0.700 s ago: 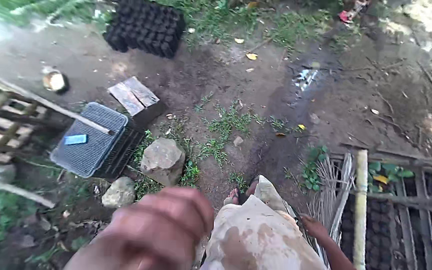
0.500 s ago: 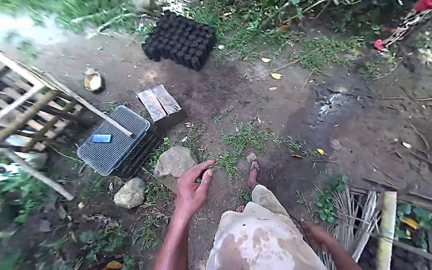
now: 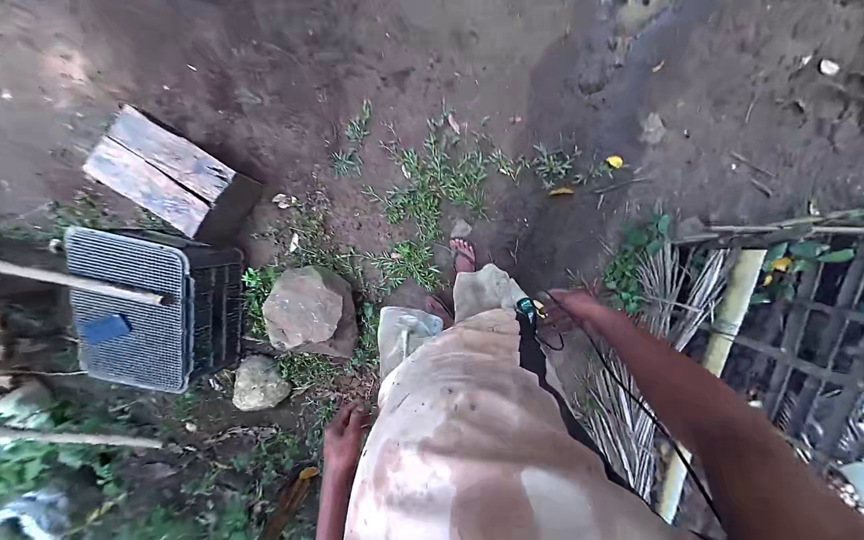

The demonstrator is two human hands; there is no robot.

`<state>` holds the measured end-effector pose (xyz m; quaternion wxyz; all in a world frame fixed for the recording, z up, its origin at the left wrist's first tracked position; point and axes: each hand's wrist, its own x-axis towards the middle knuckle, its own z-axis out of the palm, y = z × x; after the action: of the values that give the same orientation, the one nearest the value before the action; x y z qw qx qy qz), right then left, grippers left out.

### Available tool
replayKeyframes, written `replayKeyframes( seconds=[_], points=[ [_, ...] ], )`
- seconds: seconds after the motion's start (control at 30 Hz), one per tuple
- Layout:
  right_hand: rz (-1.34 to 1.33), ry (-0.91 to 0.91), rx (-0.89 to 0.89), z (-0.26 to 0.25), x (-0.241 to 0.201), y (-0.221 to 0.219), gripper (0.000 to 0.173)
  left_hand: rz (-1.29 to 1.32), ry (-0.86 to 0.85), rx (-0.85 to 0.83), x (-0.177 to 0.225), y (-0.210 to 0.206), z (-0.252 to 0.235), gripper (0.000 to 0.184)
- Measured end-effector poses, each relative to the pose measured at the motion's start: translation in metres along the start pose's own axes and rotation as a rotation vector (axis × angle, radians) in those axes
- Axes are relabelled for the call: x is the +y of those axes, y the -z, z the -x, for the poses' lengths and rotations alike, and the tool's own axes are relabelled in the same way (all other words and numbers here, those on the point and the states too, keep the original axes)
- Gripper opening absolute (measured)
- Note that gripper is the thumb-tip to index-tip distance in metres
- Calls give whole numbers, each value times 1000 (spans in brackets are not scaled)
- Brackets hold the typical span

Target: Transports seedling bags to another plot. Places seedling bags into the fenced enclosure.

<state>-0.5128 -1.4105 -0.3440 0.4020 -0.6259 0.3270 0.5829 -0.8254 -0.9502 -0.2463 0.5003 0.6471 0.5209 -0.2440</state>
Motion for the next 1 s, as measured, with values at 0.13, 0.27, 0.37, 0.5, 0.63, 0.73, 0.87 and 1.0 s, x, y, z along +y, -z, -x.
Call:
replayKeyframes(
  seconds=[0.13, 0.27, 0.37, 0.5, 0.63, 0.73, 0.87, 1.0],
  points=[
    [-52, -44, -30, -6, 4, -8, 46, -106, 17, -32, 22, 36, -17, 36],
    [-90, -62, 47, -17, 19, -29, 46, -117, -12, -34, 37, 70, -54, 36],
    [-206, -78, 111, -18, 11, -47, 41, -125, -69, -78, 49, 95, -82, 37],
    [-298, -75, 120, -21, -3, -69, 46, -180, -102, -82, 49, 136, -101, 38],
    [-12, 43, 189, -6, -35, -101, 46, -249, -100, -36, 37, 173, -118, 37],
    [424, 197, 260, 11, -66, -125, 42, -264, -75, -19, 26, 187, -141, 36],
    [683, 394, 228, 22, -84, -154, 44, -192, 23, -59, 16, 186, -177, 36],
    [613, 424, 135, 46, -139, -184, 40, 38, 213, -50, 16, 171, -231, 39]
  ],
)
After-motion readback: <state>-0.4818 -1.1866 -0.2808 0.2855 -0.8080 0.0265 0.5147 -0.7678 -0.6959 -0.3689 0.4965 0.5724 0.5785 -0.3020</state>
